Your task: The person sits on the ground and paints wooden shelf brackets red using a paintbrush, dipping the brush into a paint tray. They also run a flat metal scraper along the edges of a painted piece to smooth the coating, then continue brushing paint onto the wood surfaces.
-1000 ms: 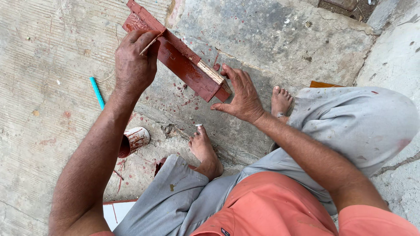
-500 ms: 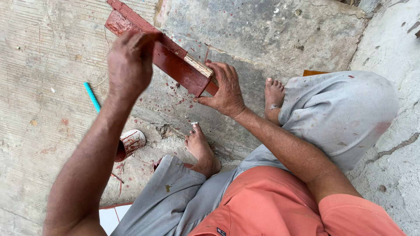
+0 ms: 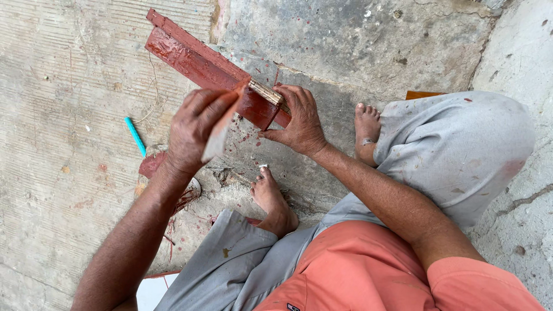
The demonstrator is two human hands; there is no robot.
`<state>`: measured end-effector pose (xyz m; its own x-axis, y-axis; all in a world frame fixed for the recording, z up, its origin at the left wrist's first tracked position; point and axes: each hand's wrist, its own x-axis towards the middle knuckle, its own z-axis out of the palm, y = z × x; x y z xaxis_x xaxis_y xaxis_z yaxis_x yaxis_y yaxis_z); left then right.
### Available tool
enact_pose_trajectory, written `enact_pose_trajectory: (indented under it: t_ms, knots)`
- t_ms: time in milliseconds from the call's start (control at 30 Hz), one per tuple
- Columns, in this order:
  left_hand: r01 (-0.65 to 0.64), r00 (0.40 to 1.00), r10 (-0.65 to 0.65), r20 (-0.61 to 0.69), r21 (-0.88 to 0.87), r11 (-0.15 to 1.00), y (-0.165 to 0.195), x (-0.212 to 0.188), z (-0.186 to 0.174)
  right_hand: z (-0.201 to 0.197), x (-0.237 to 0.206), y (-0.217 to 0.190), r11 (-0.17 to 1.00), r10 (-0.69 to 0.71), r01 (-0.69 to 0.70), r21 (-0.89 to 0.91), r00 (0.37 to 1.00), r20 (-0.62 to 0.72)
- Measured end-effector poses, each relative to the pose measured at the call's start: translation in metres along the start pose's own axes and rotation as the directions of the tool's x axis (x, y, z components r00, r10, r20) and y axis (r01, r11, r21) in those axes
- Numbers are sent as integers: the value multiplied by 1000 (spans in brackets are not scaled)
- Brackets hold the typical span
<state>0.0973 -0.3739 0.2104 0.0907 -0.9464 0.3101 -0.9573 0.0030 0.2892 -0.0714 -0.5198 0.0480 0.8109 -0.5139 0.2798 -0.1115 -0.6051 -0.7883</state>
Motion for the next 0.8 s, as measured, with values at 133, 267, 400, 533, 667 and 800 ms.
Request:
enact_pose_trajectory:
  t_ms: [133,267,400,533,667,800]
  knots:
    - [-72,996,68,60,66,995,-1,-8,7,-5,2,2,999,28,-28,38,1000,-1]
    - [-103,991,88,105,144,984,-2,-8,19,-5,1,2,999,16,-16,37,1000,-5]
    - [-114,988,102,116,100,988,4,-2,36,-1,-2,3,1000,17,-17,11,1000,-3]
    - [-133,987,134,92,-13,991,14,2,46,6,-1,8,983,-109,112,-144,994,28]
    - [19,999,-15,32,-141,990,7,2,33,8,-5,6,996,-76,78,-38,996,35]
    - [160,987,-157,-48,83,984,-22,4,0,4,-5,-1,1000,4,-5,12,999,43]
